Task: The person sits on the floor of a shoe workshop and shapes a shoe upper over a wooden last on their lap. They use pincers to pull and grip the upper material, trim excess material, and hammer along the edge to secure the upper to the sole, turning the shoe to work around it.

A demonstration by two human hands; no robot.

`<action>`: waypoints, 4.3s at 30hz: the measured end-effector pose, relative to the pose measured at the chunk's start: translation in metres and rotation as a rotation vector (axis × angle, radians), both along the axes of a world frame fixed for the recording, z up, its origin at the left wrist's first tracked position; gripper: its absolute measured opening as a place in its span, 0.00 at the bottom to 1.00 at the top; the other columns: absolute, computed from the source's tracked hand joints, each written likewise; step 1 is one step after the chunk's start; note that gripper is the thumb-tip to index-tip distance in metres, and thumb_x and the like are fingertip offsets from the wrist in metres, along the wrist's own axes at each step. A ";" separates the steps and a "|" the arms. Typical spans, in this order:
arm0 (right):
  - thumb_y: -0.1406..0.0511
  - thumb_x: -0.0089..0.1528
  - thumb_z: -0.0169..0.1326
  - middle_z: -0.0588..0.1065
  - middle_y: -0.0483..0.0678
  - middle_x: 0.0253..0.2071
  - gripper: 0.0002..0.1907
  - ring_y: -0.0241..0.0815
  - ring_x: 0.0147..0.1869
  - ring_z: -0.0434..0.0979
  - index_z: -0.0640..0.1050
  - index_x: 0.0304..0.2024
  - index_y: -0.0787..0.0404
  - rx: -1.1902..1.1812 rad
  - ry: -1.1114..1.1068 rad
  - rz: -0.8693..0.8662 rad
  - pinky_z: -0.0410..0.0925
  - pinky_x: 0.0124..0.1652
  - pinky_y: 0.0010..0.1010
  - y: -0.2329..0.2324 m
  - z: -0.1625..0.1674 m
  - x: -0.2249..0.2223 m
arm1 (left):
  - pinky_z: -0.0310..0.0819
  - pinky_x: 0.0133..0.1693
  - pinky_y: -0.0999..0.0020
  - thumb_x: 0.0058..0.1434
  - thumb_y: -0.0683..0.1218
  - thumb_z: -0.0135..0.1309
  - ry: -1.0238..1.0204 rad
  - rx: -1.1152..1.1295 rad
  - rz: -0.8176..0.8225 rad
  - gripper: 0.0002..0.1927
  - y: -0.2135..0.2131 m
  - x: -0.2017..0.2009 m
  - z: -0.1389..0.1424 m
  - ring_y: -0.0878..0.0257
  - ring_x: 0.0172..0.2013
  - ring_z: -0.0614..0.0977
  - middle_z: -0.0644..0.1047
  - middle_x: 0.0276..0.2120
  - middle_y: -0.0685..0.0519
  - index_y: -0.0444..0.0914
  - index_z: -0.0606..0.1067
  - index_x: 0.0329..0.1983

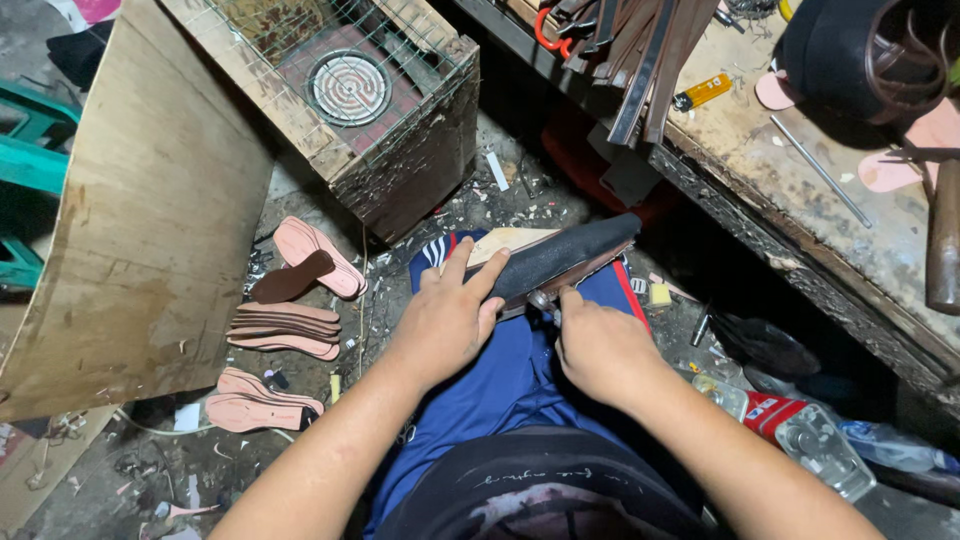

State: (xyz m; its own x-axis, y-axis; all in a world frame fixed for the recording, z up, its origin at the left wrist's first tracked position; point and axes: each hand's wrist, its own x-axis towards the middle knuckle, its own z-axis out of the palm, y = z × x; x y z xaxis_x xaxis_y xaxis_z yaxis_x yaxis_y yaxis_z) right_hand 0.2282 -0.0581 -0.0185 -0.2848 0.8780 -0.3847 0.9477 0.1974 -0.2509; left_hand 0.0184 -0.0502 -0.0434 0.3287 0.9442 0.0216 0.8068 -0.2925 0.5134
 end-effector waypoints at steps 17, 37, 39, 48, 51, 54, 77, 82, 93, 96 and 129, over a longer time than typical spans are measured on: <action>0.63 0.55 0.55 0.78 0.59 0.28 0.13 0.61 0.35 0.80 0.71 0.38 0.64 0.202 0.179 -0.031 0.71 0.38 0.52 -0.043 -0.045 0.007 | 0.75 0.48 0.49 0.64 0.56 0.54 0.032 0.041 -0.158 0.30 0.009 -0.016 -0.010 0.39 0.45 0.80 0.69 0.64 0.38 0.48 0.66 0.69; 0.65 0.59 0.51 0.77 0.60 0.42 0.16 0.60 0.49 0.78 0.70 0.47 0.67 0.099 0.038 -0.104 0.71 0.47 0.50 -0.017 -0.011 0.015 | 0.72 0.49 0.45 0.62 0.57 0.54 0.106 0.013 -0.030 0.33 0.007 0.018 0.005 0.37 0.51 0.74 0.67 0.62 0.34 0.46 0.65 0.70; 0.64 0.60 0.51 0.77 0.60 0.41 0.16 0.60 0.48 0.79 0.69 0.48 0.67 0.062 0.037 -0.120 0.71 0.47 0.50 -0.015 -0.008 0.015 | 0.72 0.46 0.44 0.61 0.57 0.55 0.119 0.042 0.003 0.34 0.001 0.023 0.006 0.37 0.50 0.74 0.67 0.60 0.33 0.45 0.65 0.70; 0.63 0.61 0.52 0.78 0.60 0.35 0.13 0.60 0.41 0.81 0.70 0.41 0.67 0.078 0.007 -0.074 0.72 0.43 0.49 -0.020 -0.010 0.008 | 0.74 0.43 0.46 0.60 0.57 0.56 0.155 0.006 0.064 0.35 -0.007 0.029 0.005 0.38 0.49 0.75 0.68 0.59 0.32 0.44 0.65 0.69; 0.64 0.60 0.51 0.78 0.60 0.33 0.10 0.59 0.39 0.81 0.70 0.38 0.66 0.138 0.015 -0.042 0.73 0.42 0.48 -0.029 -0.013 0.014 | 0.74 0.46 0.46 0.62 0.58 0.55 0.106 0.008 -0.010 0.35 -0.004 0.020 0.006 0.37 0.48 0.75 0.69 0.57 0.32 0.43 0.65 0.70; 0.64 0.59 0.52 0.78 0.60 0.31 0.11 0.59 0.38 0.81 0.70 0.37 0.66 0.170 0.036 -0.030 0.73 0.41 0.48 -0.035 -0.020 0.018 | 0.74 0.47 0.46 0.62 0.59 0.55 0.106 0.025 -0.078 0.33 -0.002 0.014 0.005 0.37 0.50 0.75 0.69 0.59 0.32 0.44 0.66 0.68; 0.64 0.60 0.52 0.78 0.62 0.36 0.12 0.61 0.42 0.80 0.71 0.39 0.68 0.107 -0.015 -0.133 0.73 0.42 0.49 -0.023 -0.014 0.022 | 0.68 0.48 0.41 0.61 0.58 0.55 0.198 0.050 -0.057 0.34 0.010 0.041 0.004 0.37 0.53 0.74 0.66 0.65 0.35 0.45 0.64 0.70; 0.65 0.59 0.52 0.78 0.61 0.32 0.12 0.61 0.38 0.81 0.70 0.39 0.66 0.135 0.026 -0.100 0.72 0.42 0.50 -0.036 -0.017 0.031 | 0.69 0.49 0.44 0.62 0.59 0.54 0.171 0.049 -0.127 0.34 0.011 0.032 0.004 0.37 0.52 0.74 0.66 0.65 0.35 0.46 0.65 0.70; 0.62 0.60 0.55 0.78 0.60 0.33 0.14 0.60 0.40 0.81 0.69 0.39 0.67 0.116 -0.026 -0.108 0.73 0.41 0.48 -0.020 -0.037 0.029 | 0.56 0.56 0.29 0.63 0.58 0.53 0.112 -0.067 -0.069 0.34 0.027 0.054 0.003 0.33 0.64 0.63 0.62 0.65 0.32 0.47 0.61 0.71; 0.64 0.59 0.54 0.78 0.60 0.37 0.12 0.60 0.44 0.80 0.70 0.39 0.66 0.136 -0.039 -0.140 0.73 0.44 0.48 -0.019 -0.030 0.034 | 0.59 0.58 0.32 0.63 0.57 0.52 0.130 -0.070 -0.083 0.33 0.028 0.057 0.003 0.35 0.65 0.65 0.64 0.67 0.38 0.44 0.61 0.70; 0.65 0.59 0.55 0.79 0.63 0.45 0.19 0.58 0.51 0.79 0.74 0.50 0.71 -0.083 0.513 -0.255 0.71 0.49 0.47 -0.008 -0.042 0.076 | 0.55 0.60 0.30 0.65 0.56 0.49 0.103 -0.083 -0.123 0.32 0.036 0.073 -0.001 0.44 0.65 0.67 0.69 0.62 0.46 0.40 0.61 0.70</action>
